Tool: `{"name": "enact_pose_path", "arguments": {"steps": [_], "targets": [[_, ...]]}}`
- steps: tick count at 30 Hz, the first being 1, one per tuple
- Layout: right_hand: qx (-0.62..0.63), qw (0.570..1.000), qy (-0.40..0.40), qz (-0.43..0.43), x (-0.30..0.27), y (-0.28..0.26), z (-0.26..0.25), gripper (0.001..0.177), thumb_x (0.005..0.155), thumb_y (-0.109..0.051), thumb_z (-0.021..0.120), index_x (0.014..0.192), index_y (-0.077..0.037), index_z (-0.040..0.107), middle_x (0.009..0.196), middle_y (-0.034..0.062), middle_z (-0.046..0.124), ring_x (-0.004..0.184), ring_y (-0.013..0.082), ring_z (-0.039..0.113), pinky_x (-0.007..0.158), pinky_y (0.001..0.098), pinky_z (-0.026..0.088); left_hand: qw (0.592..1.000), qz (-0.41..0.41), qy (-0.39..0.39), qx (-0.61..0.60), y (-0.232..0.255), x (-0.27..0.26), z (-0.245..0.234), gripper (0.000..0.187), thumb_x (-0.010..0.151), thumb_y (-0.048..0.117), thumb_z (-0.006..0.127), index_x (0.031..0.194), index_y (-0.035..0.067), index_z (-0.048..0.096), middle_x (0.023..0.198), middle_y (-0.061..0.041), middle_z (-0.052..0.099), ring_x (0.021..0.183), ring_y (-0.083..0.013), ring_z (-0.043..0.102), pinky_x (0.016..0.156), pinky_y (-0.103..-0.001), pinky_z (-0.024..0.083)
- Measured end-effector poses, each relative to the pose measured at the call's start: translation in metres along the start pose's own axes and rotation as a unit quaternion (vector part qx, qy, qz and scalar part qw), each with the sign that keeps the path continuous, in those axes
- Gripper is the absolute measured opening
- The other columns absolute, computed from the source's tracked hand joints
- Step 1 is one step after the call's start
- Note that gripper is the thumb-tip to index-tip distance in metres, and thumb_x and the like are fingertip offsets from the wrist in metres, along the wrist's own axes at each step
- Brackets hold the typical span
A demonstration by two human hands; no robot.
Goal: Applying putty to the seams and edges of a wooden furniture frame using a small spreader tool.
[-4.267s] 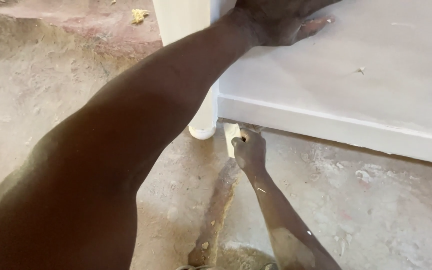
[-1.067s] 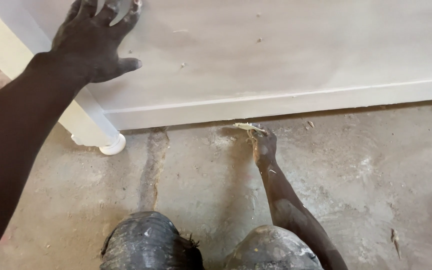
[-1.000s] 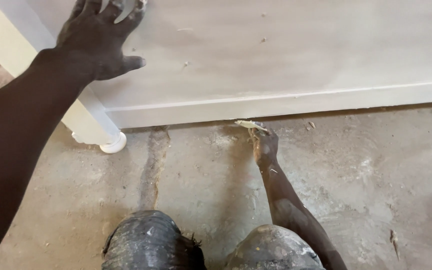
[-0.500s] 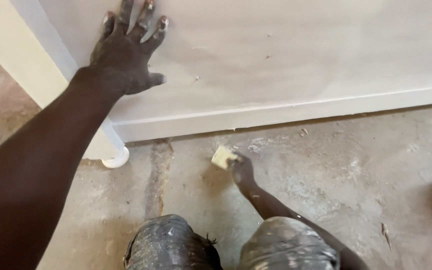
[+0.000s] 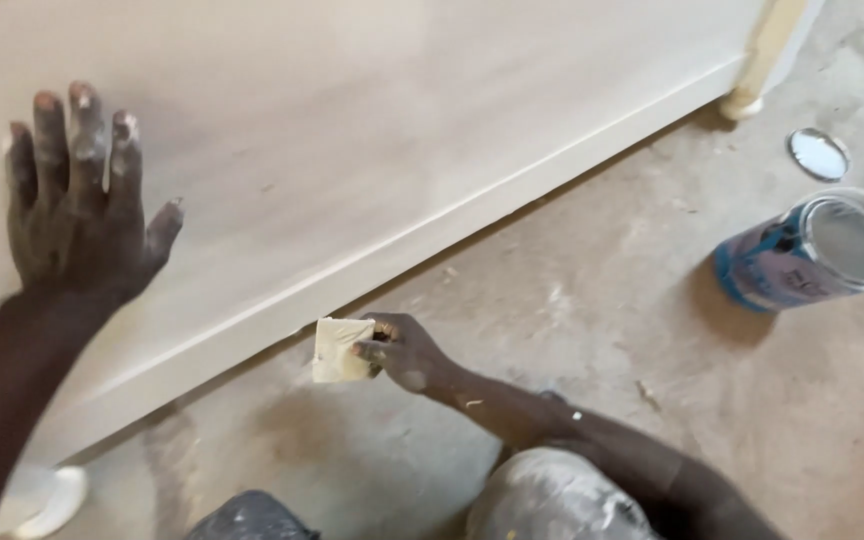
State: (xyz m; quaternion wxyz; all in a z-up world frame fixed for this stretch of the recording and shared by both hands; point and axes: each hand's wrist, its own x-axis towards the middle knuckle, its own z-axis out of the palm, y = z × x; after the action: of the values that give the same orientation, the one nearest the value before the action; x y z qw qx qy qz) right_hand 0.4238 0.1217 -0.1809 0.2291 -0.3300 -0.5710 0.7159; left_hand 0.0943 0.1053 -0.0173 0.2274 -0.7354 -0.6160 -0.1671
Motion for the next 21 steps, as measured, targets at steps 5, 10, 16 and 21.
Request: {"name": "enact_pose_path", "arguments": {"steps": [5, 10, 16, 21], "targets": [[0.144, 0.983, 0.114, 0.006, 0.006, 0.0, -0.103, 0.025, 0.091, -0.018, 0.07, 0.108, 0.0, 0.072, 0.09, 0.0104, 0.072, 0.076, 0.0225, 0.066, 0.06, 0.034, 0.054, 0.986, 0.15, 0.074, 0.012, 0.038, 0.126, 0.039, 0.073, 0.1, 0.017, 0.084, 0.156, -0.021, 0.056, 0.169, -0.037, 0.036, 0.157, -0.0475, 0.018, 0.124, -0.067, 0.025], [0.289, 0.936, 0.2, 0.003, 0.005, -0.017, -0.236, 0.054, 0.076, -0.009, 0.08, 0.125, 0.008, 0.064, 0.118, 0.02, 0.073, 0.102, 0.0354, 0.072, 0.079, 0.0445, 0.059, 0.978, 0.194, 0.08, -0.008, 0.053, 0.179, 0.058, 0.065, 0.112, 0.022, 0.061, 0.161, -0.019, 0.049, 0.162, -0.047, 0.047, 0.147, -0.0631, 0.029, 0.11, -0.082, 0.024], [-0.036, 0.935, 0.327, -0.133, -0.004, -0.07, -0.33, 0.027, 0.094, -0.025, 0.067, 0.112, -0.005, 0.071, 0.108, 0.0075, 0.073, 0.1, 0.0215, 0.067, 0.087, 0.0342, 0.053, 0.976, 0.185, 0.1, 0.053, 0.043, 0.17, 0.083, 0.07, 0.12, 0.035, 0.048, 0.156, -0.024, 0.058, 0.154, -0.049, 0.056, 0.137, -0.0738, 0.047, 0.114, -0.078, 0.046], [-0.437, 0.824, 0.23, -0.278, 0.036, -0.057, -0.335, 0.034, 0.099, 0.002, 0.059, 0.129, -0.008, 0.069, 0.12, 0.0108, 0.062, 0.113, 0.0289, 0.061, 0.1, 0.0428, 0.052, 0.975, 0.158, 0.095, 0.126, 0.037, 0.158, 0.092, 0.068, 0.12, 0.043, 0.056, 0.161, -0.011, 0.059, 0.153, -0.039, 0.062, 0.127, -0.0626, 0.062, 0.107, -0.065, 0.054]]}}
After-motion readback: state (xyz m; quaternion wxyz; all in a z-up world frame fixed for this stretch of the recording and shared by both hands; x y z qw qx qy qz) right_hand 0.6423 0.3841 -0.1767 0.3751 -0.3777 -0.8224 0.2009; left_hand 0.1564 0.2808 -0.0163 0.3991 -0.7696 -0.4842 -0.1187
